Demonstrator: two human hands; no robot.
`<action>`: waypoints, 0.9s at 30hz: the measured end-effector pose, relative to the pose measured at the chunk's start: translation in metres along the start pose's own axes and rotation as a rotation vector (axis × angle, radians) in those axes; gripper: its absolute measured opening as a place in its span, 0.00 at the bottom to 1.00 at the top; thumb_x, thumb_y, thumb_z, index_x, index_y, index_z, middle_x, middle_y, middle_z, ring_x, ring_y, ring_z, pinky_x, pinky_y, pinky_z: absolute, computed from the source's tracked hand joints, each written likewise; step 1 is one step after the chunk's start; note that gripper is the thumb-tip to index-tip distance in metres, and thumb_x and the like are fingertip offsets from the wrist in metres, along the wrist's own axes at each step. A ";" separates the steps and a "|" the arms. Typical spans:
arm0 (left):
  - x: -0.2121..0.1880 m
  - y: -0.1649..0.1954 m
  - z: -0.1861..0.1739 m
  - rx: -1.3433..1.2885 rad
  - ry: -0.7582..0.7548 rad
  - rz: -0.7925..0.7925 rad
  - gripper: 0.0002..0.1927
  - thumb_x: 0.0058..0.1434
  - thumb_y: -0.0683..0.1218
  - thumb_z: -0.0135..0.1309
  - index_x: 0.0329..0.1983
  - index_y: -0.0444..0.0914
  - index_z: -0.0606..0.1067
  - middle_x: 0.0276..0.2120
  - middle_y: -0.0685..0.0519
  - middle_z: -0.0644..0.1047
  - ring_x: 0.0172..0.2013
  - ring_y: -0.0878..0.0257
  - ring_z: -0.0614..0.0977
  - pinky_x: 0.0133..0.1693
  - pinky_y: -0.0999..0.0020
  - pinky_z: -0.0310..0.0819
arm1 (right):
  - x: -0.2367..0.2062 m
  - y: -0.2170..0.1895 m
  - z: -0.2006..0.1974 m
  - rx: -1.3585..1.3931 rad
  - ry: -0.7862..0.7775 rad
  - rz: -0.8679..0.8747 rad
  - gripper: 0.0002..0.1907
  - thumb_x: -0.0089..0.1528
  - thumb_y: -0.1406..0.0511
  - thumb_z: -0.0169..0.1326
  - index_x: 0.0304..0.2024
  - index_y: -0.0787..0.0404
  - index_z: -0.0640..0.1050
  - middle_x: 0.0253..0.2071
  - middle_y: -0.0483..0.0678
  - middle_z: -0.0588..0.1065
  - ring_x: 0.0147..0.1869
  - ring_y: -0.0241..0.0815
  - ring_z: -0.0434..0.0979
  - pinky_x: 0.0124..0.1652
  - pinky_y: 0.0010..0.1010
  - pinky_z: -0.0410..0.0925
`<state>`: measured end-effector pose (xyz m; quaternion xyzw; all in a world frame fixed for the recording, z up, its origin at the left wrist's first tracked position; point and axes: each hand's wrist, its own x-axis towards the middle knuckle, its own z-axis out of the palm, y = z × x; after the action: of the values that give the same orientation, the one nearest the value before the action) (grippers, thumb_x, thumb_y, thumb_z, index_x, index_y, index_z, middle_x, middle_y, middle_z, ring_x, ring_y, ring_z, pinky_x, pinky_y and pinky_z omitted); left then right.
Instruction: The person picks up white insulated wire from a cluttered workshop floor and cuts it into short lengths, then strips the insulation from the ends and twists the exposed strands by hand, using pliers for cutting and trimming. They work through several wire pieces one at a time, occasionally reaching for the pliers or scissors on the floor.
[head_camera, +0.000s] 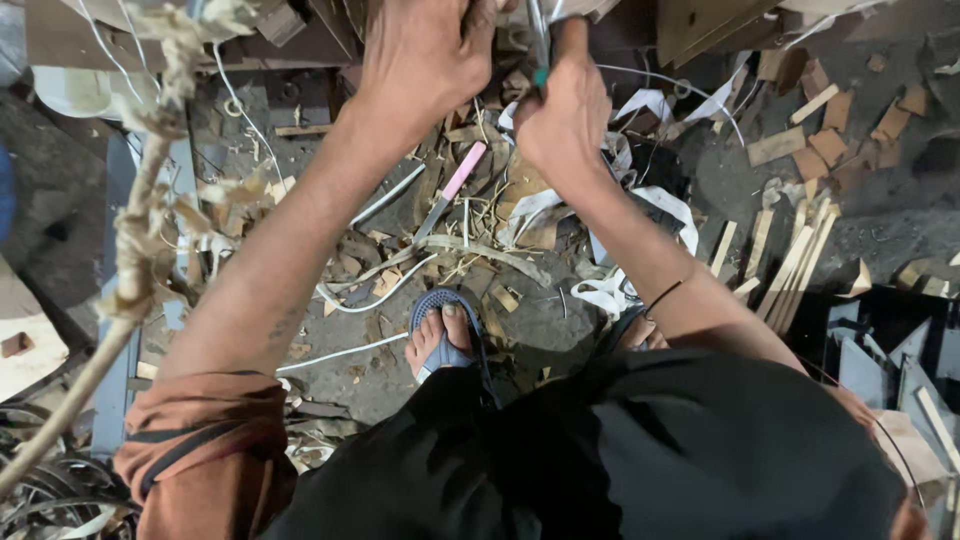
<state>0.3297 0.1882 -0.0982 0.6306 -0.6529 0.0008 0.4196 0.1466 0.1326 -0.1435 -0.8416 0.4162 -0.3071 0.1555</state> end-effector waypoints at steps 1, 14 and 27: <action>-0.001 0.005 -0.005 0.034 0.026 0.035 0.06 0.72 0.44 0.58 0.44 0.36 0.76 0.32 0.41 0.78 0.32 0.39 0.80 0.33 0.46 0.73 | -0.014 0.005 -0.004 -0.025 0.091 -0.188 0.31 0.48 0.76 0.48 0.55 0.79 0.62 0.46 0.72 0.72 0.50 0.70 0.74 0.48 0.52 0.69; 0.021 0.044 0.002 0.317 0.019 0.147 0.16 0.63 0.48 0.61 0.53 0.43 0.76 0.34 0.50 0.79 0.24 0.52 0.82 0.25 0.55 0.76 | -0.230 0.096 -0.108 1.362 -0.713 1.516 0.16 0.59 0.66 0.59 0.50 0.58 0.75 0.35 0.49 0.77 0.36 0.45 0.77 0.30 0.30 0.68; 0.018 0.042 0.024 0.540 0.094 0.256 0.06 0.64 0.49 0.58 0.39 0.43 0.76 0.29 0.55 0.78 0.23 0.58 0.82 0.23 0.58 0.74 | -0.253 0.133 -0.126 1.623 -0.470 1.402 0.15 0.60 0.65 0.59 0.48 0.58 0.73 0.36 0.47 0.75 0.44 0.45 0.78 0.34 0.26 0.65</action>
<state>0.2848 0.1695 -0.0820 0.6312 -0.6831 0.2565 0.2629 -0.1331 0.2523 -0.2146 -0.1031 0.4363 -0.1648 0.8785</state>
